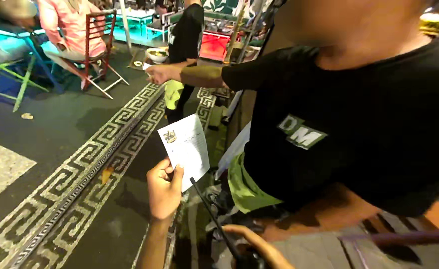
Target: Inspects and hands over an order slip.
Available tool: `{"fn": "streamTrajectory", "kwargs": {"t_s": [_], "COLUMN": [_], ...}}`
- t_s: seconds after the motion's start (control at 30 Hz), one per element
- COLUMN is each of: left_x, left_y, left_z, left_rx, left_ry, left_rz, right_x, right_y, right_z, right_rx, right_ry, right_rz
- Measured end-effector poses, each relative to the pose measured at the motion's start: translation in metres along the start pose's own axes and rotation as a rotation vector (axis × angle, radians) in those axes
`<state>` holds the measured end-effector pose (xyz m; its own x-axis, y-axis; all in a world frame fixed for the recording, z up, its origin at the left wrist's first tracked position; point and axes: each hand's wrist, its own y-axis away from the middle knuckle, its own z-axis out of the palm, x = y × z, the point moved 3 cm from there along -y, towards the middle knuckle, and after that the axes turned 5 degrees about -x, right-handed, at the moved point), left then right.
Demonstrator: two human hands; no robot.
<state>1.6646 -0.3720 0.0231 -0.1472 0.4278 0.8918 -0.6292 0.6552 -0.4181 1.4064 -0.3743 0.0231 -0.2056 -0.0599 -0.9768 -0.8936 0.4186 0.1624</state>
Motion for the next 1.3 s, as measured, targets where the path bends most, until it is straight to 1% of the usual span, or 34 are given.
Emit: {"fn": "streamTrajectory", "kwargs": {"t_s": [0.1, 0.33, 0.5, 0.67, 1.03, 1.3], "left_x": [0.001, 0.005, 0.004, -0.001, -0.001, -0.003], "left_y": [-0.012, -0.029, -0.039, -0.044, -0.038, -0.037], "left_z": [0.007, 0.022, 0.038, 0.046, 0.050, 0.049], "left_rx": [-0.022, -0.007, -0.021, -0.012, 0.000, -0.001], "left_ry": [-0.056, -0.175, -0.199, -0.262, -0.254, -0.246], "left_rz": [0.019, 0.032, 0.038, 0.045, 0.051, 0.055], "right_x": [-0.005, -0.005, -0.003, 0.003, 0.011, 0.016], "right_y": [-0.025, -0.059, -0.070, -0.073, -0.071, -0.069], "right_z": [-0.011, -0.051, -0.074, -0.090, -0.100, -0.098], "right_rx": [0.025, -0.116, -0.144, -0.137, -0.167, -0.177], "right_ry": [-0.025, -0.083, -0.102, -0.111, -0.140, -0.135], "right_rz": [-0.001, -0.041, -0.033, -0.073, -0.041, -0.071]}}
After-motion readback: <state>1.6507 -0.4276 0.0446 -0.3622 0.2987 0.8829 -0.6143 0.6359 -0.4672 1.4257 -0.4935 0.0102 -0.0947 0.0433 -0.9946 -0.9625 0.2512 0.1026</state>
